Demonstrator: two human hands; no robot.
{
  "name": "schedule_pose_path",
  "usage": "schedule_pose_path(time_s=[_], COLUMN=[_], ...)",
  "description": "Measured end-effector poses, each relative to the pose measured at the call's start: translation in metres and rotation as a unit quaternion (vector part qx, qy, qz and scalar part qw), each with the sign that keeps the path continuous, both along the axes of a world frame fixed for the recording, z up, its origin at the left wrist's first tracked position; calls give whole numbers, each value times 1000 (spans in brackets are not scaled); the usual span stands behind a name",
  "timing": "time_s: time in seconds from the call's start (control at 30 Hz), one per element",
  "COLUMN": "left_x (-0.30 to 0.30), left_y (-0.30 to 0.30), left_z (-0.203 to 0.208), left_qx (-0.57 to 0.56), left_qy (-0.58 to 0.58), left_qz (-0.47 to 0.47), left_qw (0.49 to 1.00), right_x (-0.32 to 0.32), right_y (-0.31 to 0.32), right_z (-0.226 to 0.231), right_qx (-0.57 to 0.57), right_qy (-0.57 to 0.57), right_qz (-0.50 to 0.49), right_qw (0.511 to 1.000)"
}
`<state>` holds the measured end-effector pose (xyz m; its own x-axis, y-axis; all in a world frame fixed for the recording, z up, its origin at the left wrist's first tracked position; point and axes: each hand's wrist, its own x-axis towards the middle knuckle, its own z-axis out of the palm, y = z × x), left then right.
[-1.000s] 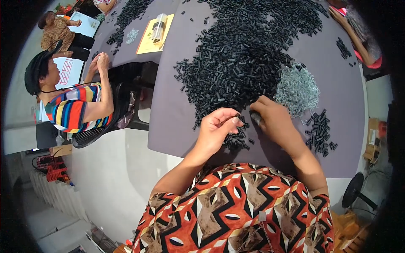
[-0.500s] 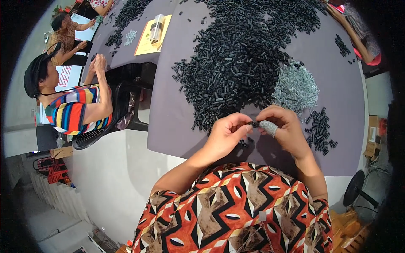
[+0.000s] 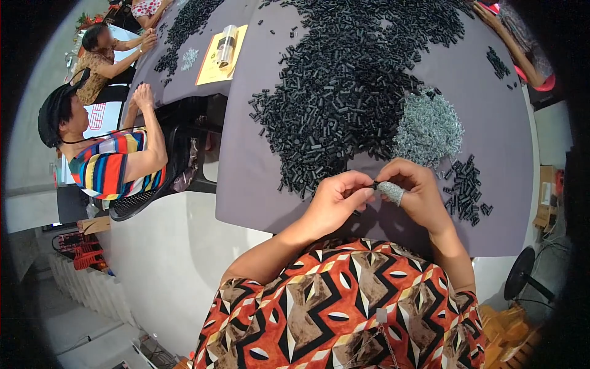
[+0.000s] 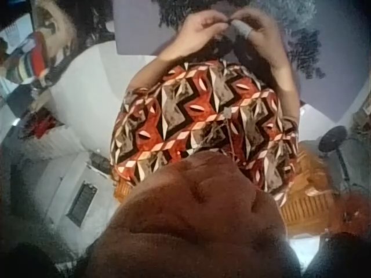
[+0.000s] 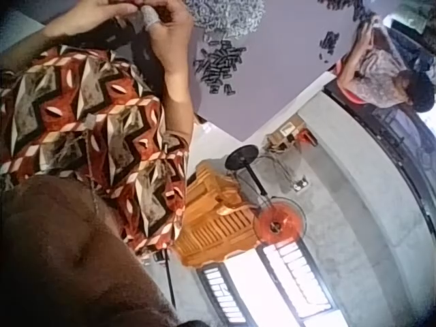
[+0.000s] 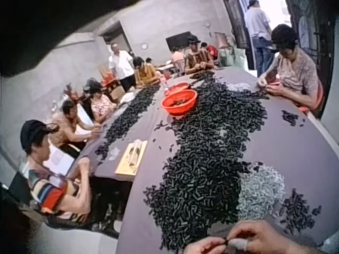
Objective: Sorting and handling small black and silver industrial components on a work table.
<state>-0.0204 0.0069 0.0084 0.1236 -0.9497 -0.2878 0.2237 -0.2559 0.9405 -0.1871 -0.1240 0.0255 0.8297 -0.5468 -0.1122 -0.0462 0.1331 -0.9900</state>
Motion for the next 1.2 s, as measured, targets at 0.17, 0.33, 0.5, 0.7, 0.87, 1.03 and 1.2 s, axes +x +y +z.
schedule_pose_path(time_s=[0.17, 0.33, 0.5, 0.7, 0.87, 1.03, 1.2], left_x=[0, 4, 8, 4, -2, 1, -4], left_y=[-2, 0, 2, -3, -9, -13, -11], left_z=[1, 2, -6, 7, 16, 14, 14], left_qx=[5, 15, 19, 17, -65, -21, -44], left_qy=[32, 72, 75, -49, -162, -77, -135], left_qz=[-5, 13, -21, -47, 5, 9, 14], left_qw=[999, 997, 997, 998, 985, 997, 990], right_x=[-2, -1, -3, -4, -3, -9, -14], right_y=[-1, -2, -4, -3, -4, -5, -11], right_z=[3, 4, 7, 13, 18, 20, 11], right_qx=[-40, -79, -242, -353, -239, 58, -149], right_qy=[4, 31, 34, 5, 24, -11, 88], right_qz=[6, 27, 87, 102, 22, -25, -16], right_qw=[999, 996, 966, 930, 971, 998, 985])
